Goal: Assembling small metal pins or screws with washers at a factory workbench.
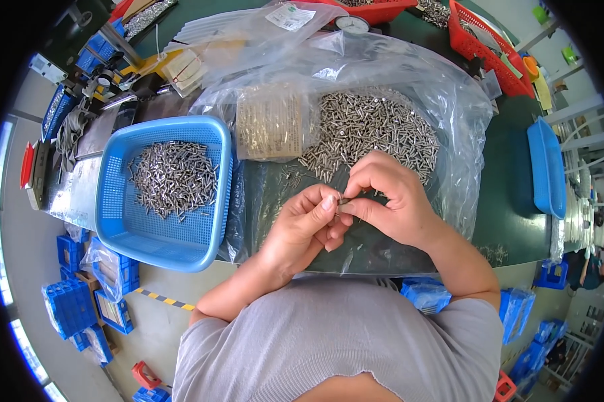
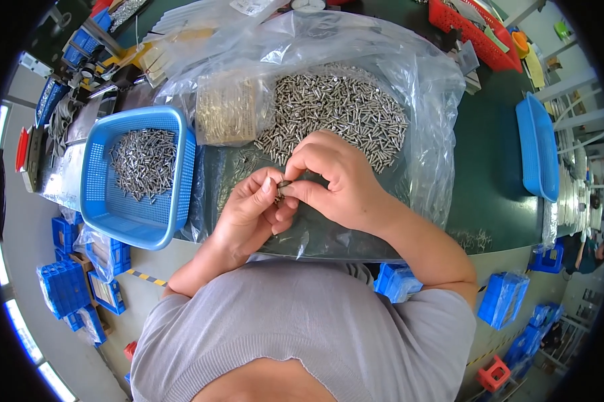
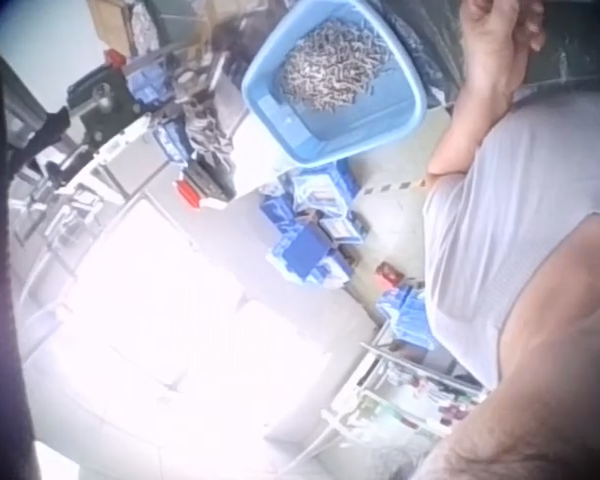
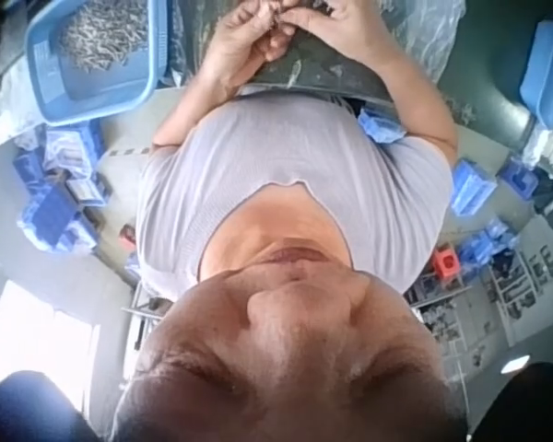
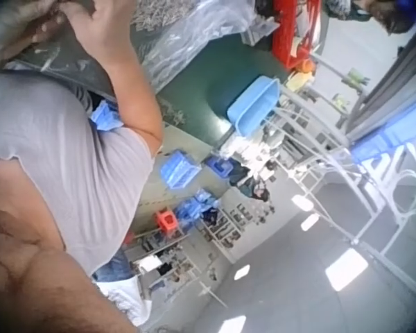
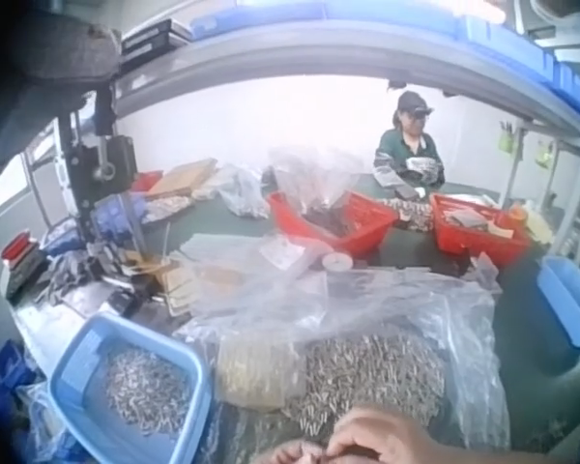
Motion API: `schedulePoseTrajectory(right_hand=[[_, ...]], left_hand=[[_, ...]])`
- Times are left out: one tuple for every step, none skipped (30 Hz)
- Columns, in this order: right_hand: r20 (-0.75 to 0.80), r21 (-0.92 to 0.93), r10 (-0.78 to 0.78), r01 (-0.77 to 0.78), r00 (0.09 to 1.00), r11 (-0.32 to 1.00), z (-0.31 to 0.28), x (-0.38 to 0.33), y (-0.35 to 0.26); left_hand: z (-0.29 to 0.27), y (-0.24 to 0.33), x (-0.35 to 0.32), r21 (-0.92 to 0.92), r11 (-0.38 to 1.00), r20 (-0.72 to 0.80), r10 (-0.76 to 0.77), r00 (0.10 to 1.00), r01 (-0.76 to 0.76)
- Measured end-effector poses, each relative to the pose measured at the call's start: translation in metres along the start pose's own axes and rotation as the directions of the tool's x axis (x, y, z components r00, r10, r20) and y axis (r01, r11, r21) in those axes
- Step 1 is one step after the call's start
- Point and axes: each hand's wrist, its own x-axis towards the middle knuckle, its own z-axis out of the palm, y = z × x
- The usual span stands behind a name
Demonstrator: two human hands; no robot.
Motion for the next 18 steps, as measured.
schedulePoseTrajectory(right_hand=[[-0.035, -0.028, -0.010, 0.009, 0.999, 1.000, 0.001, 0.000, 0.000], [-0.070, -0.055, -0.021, 0.017, 0.997, 0.998, 0.002, 0.000, 0.000], [-0.064, -0.093, -0.077, 0.071, 0.995, 0.993, 0.002, 0.001, 0.001], [-0.061, -0.094, -0.080, 0.074, 0.995, 0.993, 0.002, 0.001, 0.000], [-0.038, -0.071, -0.073, 0.070, 0.997, 0.995, 0.001, 0.001, -0.001], [-0.015, -0.048, -0.066, 0.065, 0.998, 0.997, 0.000, 0.001, -0.001], [-0.063, -0.092, -0.030, 0.024, 0.998, 0.996, -0.004, 0.002, 0.000], [-0.133, -0.129, 0.011, -0.028, 0.991, 0.991, -0.007, 0.002, 0.006], [-0.204, -0.162, 0.049, -0.083, 0.978, 0.983, -0.009, 0.003, 0.014], [-0.232, -0.278, 0.053, -0.118, 0.971, 0.953, -0.011, 0.003, 0.019], [-0.231, -0.280, 0.055, -0.120, 0.971, 0.953, -0.010, 0.002, 0.022], [-0.178, -0.352, 0.044, -0.105, 0.983, 0.930, -0.009, 0.001, 0.025], [-0.123, -0.421, 0.037, -0.086, 0.992, 0.903, -0.009, 0.001, 0.026], [-0.122, -0.421, 0.039, -0.087, 0.992, 0.903, -0.009, 0.001, 0.026], [-0.049, -0.480, 0.031, -0.051, 0.998, 0.876, -0.009, 0.003, 0.026], [0.026, -0.533, 0.028, -0.010, 0.999, 0.846, -0.009, 0.003, 0.026], [0.028, -0.532, 0.030, -0.011, 0.999, 0.847, -0.008, 0.004, 0.026], [0.028, -0.533, 0.024, -0.005, 0.999, 0.846, -0.005, 0.005, 0.026]], left_hand=[[0.000, -0.002, 0.000, 0.015, 0.999, -0.015, 0.030, 0.999, -0.030], [-0.001, -0.003, 0.000, 0.030, 0.998, -0.029, 0.060, 0.998, -0.059], [-0.003, -0.004, 0.001, 0.030, 0.998, -0.026, 0.065, 0.998, -0.064], [-0.005, -0.004, 0.002, 0.018, 0.995, -0.006, 0.094, 0.996, -0.093], [-0.006, -0.004, 0.002, 0.004, 0.993, 0.014, 0.122, 0.992, -0.122], [-0.006, -0.003, 0.002, 0.003, 0.992, 0.015, 0.125, 0.992, -0.125], [-0.006, -0.003, 0.002, -0.012, 0.991, 0.012, 0.131, 0.991, -0.131], [-0.006, -0.002, 0.002, -0.027, 0.990, 0.008, 0.137, 0.991, -0.137], [-0.006, -0.001, 0.002, -0.042, 0.989, 0.004, 0.143, 0.990, -0.142], [-0.007, -0.001, 0.003, -0.045, 0.989, 0.006, 0.142, 0.990, -0.141], [-0.008, -0.001, 0.003, -0.052, 0.988, 0.025, 0.143, 0.989, -0.142], [-0.009, -0.001, 0.003, -0.060, 0.988, 0.043, 0.145, 0.988, -0.142], [-0.009, -0.001, 0.003, -0.062, 0.988, 0.044, 0.144, 0.989, -0.141], [-0.009, -0.001, 0.003, -0.064, 0.988, 0.040, 0.141, 0.989, -0.138], [-0.009, -0.001, 0.003, -0.067, 0.989, 0.035, 0.137, 0.990, -0.135], [-0.008, -0.001, 0.003, -0.068, 0.989, 0.034, 0.137, 0.990, -0.134], [-0.008, -0.001, 0.003, -0.070, 0.989, 0.033, 0.135, 0.990, -0.133], [-0.008, -0.001, 0.002, -0.071, 0.989, 0.032, 0.133, 0.991, -0.131]])
